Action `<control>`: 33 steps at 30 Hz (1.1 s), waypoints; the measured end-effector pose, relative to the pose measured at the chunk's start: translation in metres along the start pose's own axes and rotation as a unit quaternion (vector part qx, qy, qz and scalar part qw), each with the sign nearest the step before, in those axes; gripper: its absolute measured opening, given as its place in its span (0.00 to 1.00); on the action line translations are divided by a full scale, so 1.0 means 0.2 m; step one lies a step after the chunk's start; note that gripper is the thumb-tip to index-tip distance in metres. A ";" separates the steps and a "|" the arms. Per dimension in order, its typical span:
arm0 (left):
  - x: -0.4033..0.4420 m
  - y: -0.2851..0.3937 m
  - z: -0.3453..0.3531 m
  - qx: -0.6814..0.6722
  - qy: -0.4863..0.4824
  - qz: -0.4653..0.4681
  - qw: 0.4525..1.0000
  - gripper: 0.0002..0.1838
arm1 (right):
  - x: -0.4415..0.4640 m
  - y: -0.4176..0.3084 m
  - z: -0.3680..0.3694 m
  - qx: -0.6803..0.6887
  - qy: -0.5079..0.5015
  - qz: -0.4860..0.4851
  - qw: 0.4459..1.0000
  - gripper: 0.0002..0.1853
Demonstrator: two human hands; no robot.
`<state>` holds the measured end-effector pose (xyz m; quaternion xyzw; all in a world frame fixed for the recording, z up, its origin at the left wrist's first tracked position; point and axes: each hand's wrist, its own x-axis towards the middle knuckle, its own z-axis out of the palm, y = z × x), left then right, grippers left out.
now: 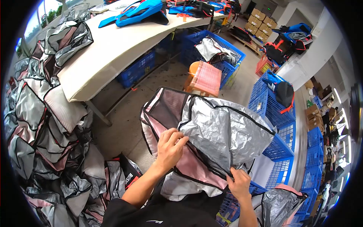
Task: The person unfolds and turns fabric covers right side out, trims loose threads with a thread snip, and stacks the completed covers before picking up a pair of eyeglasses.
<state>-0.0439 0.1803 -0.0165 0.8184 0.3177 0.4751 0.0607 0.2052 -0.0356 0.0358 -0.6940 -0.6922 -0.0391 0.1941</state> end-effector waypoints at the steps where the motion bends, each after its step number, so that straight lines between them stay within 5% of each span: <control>1: -0.03 0.00 0.00 0.003 -0.003 -0.003 1.000 0.14 | -0.03 0.01 0.01 0.003 0.004 0.008 1.000 0.23; 9: -0.33 0.06 -0.03 0.010 -0.008 -0.024 1.000 0.09 | -0.14 0.05 0.05 0.000 0.028 0.033 0.999 0.25; 15: -0.15 0.08 -0.07 -0.047 0.046 -0.087 0.994 0.10 | -0.12 0.01 0.04 -0.007 0.016 0.000 1.000 0.25; 20: 0.16 0.18 -0.07 -0.012 0.102 0.046 0.994 0.15 | -0.13 -0.02 0.03 -0.027 0.036 -0.006 0.999 0.30; 24: 0.48 0.31 -0.01 -0.021 -0.008 0.136 0.991 0.19 | -0.15 -0.05 0.05 -0.018 0.021 -0.011 1.000 0.33; 28: 0.66 0.39 0.09 0.029 -0.058 0.179 0.982 0.34 | -0.20 -0.10 0.10 -0.017 0.034 -0.004 0.999 0.35; 30: 0.66 0.38 0.17 -0.001 -0.171 0.195 0.966 0.38 | -0.22 -0.12 0.10 -0.023 0.034 0.001 0.999 0.32; 33: 0.51 0.37 0.27 0.011 -0.175 0.199 0.964 0.38 | -0.27 -0.16 0.14 -0.013 -0.019 0.021 1.000 0.27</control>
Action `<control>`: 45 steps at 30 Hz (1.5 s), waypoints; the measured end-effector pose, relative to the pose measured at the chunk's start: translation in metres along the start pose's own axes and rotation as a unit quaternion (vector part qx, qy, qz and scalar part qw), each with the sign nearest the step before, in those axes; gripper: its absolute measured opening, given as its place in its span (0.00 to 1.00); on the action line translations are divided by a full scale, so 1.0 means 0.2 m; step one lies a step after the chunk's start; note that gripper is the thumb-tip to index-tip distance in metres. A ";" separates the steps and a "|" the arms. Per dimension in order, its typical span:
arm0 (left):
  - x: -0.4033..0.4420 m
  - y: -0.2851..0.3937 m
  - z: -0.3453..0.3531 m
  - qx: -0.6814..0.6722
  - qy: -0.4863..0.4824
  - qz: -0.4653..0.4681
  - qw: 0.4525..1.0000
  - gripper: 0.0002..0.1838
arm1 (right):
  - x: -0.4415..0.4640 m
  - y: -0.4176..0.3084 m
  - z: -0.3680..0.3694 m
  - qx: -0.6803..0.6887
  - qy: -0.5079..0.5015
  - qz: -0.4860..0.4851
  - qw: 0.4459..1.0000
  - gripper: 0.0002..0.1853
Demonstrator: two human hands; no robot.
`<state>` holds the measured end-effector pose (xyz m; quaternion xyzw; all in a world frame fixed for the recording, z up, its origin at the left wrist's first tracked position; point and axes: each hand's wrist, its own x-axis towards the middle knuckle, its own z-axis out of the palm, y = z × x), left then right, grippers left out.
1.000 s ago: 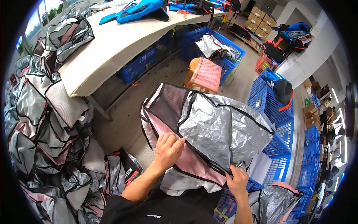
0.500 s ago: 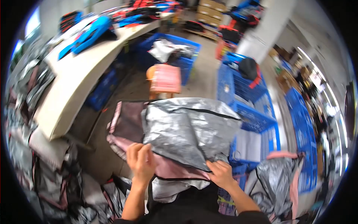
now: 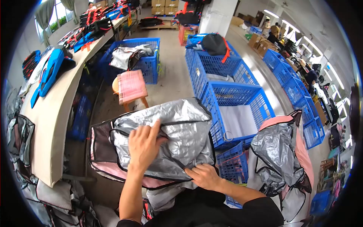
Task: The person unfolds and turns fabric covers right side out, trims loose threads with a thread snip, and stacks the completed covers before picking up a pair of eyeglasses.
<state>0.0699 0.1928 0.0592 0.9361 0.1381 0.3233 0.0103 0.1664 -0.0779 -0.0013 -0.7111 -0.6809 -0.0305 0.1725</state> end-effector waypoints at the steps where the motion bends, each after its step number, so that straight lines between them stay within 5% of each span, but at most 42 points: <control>1: -0.04 0.02 0.02 -0.008 -0.017 -0.003 1.000 0.37 | -0.02 -0.02 0.02 0.013 -0.007 -0.004 1.000 0.27; 5: -0.21 0.11 0.06 -0.105 -0.047 0.002 0.993 0.26 | -0.06 -0.06 0.03 0.015 -0.080 -0.019 0.997 0.27; 8: -0.37 0.18 0.12 -0.135 -0.075 0.004 0.988 0.21 | -0.01 -0.08 -0.10 0.079 -0.228 -0.035 0.970 0.24; 11: -0.43 0.20 0.09 -0.150 -0.090 -0.021 0.984 0.20 | 0.26 -0.15 -0.37 0.343 -0.061 -0.086 0.933 0.18; 13: -0.45 0.20 0.07 -0.152 -0.089 -0.024 0.984 0.19 | 0.41 -0.22 -0.56 0.459 -0.057 -0.053 0.885 0.18; 15: -0.46 0.19 0.07 -0.131 -0.080 -0.026 0.988 0.19 | 0.51 -0.28 -0.62 0.635 -0.030 -0.157 0.756 0.12; 20: -0.48 0.20 0.08 -0.125 -0.069 -0.033 0.989 0.16 | 0.67 -0.44 -0.64 0.714 0.092 -0.267 0.640 0.13; 26: -0.49 0.22 0.10 -0.122 -0.056 -0.045 0.990 0.17 | 0.75 -0.37 -1.00 0.765 -0.066 -0.200 0.608 0.18; 29: -0.49 0.23 0.09 -0.126 -0.062 -0.050 0.989 0.17 | 0.77 -0.37 -1.01 0.759 -0.058 -0.113 0.638 0.16; 30: -0.49 0.22 0.10 -0.127 -0.057 -0.045 0.989 0.17 | 0.78 -0.32 -0.92 0.718 -0.048 -0.217 0.660 0.18; 33: -0.49 0.23 0.07 -0.126 -0.054 -0.036 0.990 0.18 | 0.74 -0.23 -0.72 0.623 -0.003 -0.248 0.742 0.13; 36: -0.52 0.23 0.09 -0.157 -0.040 -0.031 0.986 0.19 | 0.78 -0.11 -0.73 0.333 0.093 -0.027 0.938 0.25; 37: -0.53 0.23 0.07 -0.165 -0.063 -0.032 0.984 0.19 | 0.83 0.03 -0.69 0.207 0.067 -0.024 0.976 0.31; 40: -0.55 0.23 0.09 -0.160 -0.064 -0.034 0.984 0.21 | 0.86 0.34 -0.38 -0.137 0.054 0.048 0.988 0.34; 41: -0.55 0.24 0.11 -0.164 -0.058 -0.030 0.984 0.21 | 0.84 0.37 -0.31 -0.063 -0.038 0.104 0.992 0.31; 45: -0.60 0.26 0.21 -0.167 -0.049 -0.015 0.985 0.22 | 0.79 0.44 -0.27 -0.029 -0.025 0.107 0.993 0.22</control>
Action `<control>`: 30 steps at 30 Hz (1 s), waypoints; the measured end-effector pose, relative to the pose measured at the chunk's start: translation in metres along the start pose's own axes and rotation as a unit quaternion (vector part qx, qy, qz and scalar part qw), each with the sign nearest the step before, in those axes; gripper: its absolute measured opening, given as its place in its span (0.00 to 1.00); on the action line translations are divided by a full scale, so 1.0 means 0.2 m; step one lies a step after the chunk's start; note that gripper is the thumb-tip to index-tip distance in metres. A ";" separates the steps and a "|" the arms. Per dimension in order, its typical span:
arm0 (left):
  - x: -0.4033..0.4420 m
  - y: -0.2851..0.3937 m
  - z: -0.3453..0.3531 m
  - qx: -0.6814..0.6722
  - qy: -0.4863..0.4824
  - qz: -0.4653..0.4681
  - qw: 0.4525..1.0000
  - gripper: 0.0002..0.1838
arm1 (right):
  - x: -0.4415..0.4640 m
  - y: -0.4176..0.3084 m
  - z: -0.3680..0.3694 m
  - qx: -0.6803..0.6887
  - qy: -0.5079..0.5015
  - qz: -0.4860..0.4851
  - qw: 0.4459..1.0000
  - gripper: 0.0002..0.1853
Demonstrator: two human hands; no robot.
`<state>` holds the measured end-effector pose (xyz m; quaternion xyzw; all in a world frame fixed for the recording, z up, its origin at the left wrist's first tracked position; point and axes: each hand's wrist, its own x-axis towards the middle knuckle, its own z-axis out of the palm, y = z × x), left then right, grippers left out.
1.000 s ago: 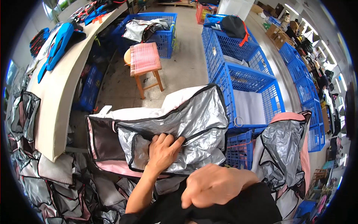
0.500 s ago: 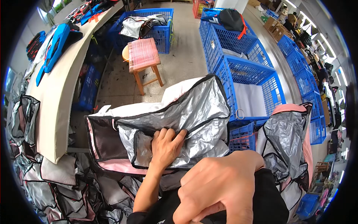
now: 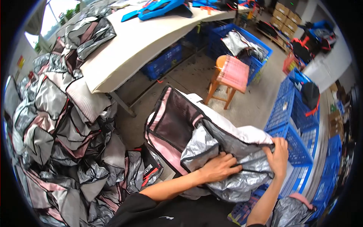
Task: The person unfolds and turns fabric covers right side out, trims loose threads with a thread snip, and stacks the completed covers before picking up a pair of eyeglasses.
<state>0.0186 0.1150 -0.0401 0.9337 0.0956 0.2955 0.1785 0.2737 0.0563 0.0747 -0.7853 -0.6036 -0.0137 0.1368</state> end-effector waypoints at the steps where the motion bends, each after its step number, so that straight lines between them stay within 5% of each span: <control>1: 0.00 0.01 -0.01 0.007 0.004 0.001 1.000 0.22 | 0.00 0.00 0.00 0.005 0.005 -0.005 1.000 0.23; 14: 0.02 -0.01 -0.11 0.003 0.044 0.003 0.999 0.18 | -0.05 -0.06 0.02 0.061 0.103 -0.019 0.993 0.25; 18: 0.06 0.01 -0.54 -0.167 0.207 -0.109 0.958 0.14 | -0.11 -0.15 -0.02 0.052 0.139 -0.030 0.988 0.21; 20: 0.01 -0.15 -0.64 -0.072 0.267 -0.182 0.944 0.12 | -0.13 -0.22 -0.05 0.032 0.144 -0.034 0.989 0.20; 22: 0.01 -0.24 -0.67 -0.229 0.367 -0.375 0.820 0.11 | -0.15 -0.26 -0.04 0.033 0.152 -0.039 0.987 0.21; 25: -0.02 -0.34 -0.64 -0.283 0.403 -0.416 0.765 0.11 | -0.18 -0.33 -0.05 0.004 0.166 -0.052 0.985 0.21; 28: -0.08 -0.40 -0.52 -0.092 0.353 -0.412 0.835 0.11 | -0.21 -0.35 -0.05 0.001 0.171 -0.044 0.984 0.22; 30: -0.07 -0.30 -0.60 -0.199 0.441 -0.401 0.778 0.13 | -0.22 -0.33 -0.06 0.005 0.172 -0.044 0.984 0.23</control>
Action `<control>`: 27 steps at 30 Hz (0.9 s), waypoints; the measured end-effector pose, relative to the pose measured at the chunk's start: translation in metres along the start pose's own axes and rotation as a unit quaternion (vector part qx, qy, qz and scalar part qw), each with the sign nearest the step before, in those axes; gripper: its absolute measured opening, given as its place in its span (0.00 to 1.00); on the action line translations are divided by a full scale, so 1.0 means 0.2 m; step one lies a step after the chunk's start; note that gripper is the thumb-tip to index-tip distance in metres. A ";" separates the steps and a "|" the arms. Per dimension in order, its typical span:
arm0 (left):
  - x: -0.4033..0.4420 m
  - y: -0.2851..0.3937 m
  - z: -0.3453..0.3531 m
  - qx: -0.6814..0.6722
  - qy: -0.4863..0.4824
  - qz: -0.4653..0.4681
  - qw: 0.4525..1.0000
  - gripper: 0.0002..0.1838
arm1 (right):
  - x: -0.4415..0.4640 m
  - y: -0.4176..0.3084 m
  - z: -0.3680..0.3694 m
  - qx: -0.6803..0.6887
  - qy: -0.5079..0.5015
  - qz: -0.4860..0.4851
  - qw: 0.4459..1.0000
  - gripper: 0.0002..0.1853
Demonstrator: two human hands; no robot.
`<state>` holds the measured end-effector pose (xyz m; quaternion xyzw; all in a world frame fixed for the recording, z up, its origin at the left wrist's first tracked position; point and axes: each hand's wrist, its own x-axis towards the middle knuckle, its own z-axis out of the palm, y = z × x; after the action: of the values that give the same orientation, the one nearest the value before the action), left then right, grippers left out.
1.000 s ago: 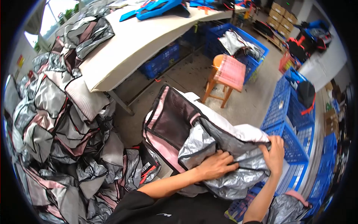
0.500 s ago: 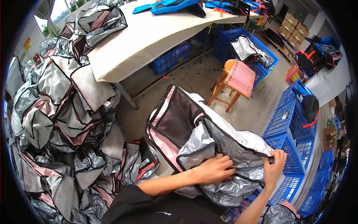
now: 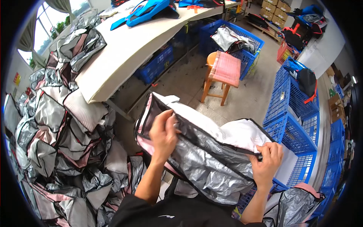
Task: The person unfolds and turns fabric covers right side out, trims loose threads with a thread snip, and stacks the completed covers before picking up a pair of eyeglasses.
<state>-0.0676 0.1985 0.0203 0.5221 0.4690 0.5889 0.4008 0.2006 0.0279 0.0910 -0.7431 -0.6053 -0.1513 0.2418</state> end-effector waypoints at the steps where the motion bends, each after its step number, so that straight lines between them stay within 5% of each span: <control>1: 0.01 -0.08 -0.10 0.124 0.024 0.117 0.985 0.13 | -0.01 0.01 -0.01 0.004 -0.007 0.001 1.000 0.23; 2: 0.02 0.00 -0.17 0.251 0.050 0.184 0.949 0.17 | -0.03 0.03 -0.02 -0.001 -0.003 0.014 1.000 0.23; 3: 0.06 -0.02 -0.26 0.439 0.091 0.278 0.850 0.27 | -0.05 0.04 -0.03 0.023 -0.002 0.028 0.999 0.24; 5: 0.09 -0.16 -0.43 0.507 0.067 0.182 0.840 0.48 | -0.09 0.06 -0.04 0.042 0.006 0.055 0.998 0.25; 6: 0.08 -0.22 -0.48 0.457 0.019 0.043 0.888 0.54 | -0.09 0.05 -0.04 0.059 0.039 0.102 0.992 0.32; 8: 0.06 -0.38 -0.60 0.467 -0.059 -0.055 0.880 0.57 | -0.11 0.04 -0.03 0.093 0.105 0.189 0.972 0.47; 10: 0.06 -0.37 -0.63 0.419 -0.086 -0.175 0.887 0.60 | -0.16 0.14 0.02 0.074 -0.011 0.251 0.965 0.54; 12: 0.03 -0.37 -0.66 0.386 -0.069 -0.169 0.904 0.57 | -0.17 0.23 0.15 0.310 -0.031 0.352 0.883 0.54; 14: 0.01 -0.43 -0.70 0.368 -0.083 -0.179 0.909 0.55 | -0.28 0.36 0.44 0.220 0.031 0.322 0.920 0.50; 16: -0.01 -0.40 -0.69 0.343 -0.083 -0.190 0.916 0.53 | -0.34 0.47 0.51 0.315 0.051 0.304 0.897 0.47; 20: -0.04 -0.42 -0.69 0.295 -0.078 -0.197 0.932 0.49 | -0.31 0.49 0.41 0.401 -0.068 0.358 0.840 0.42; 27: -0.09 -0.35 -0.66 0.337 -0.054 -0.183 0.922 0.42 | -0.26 0.44 0.37 0.403 -0.067 0.322 0.854 0.31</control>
<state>-0.1979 0.1793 -0.0543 0.5621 0.7047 0.2836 0.3270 0.2692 0.0122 -0.0132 -0.7425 -0.3548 0.2425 0.5137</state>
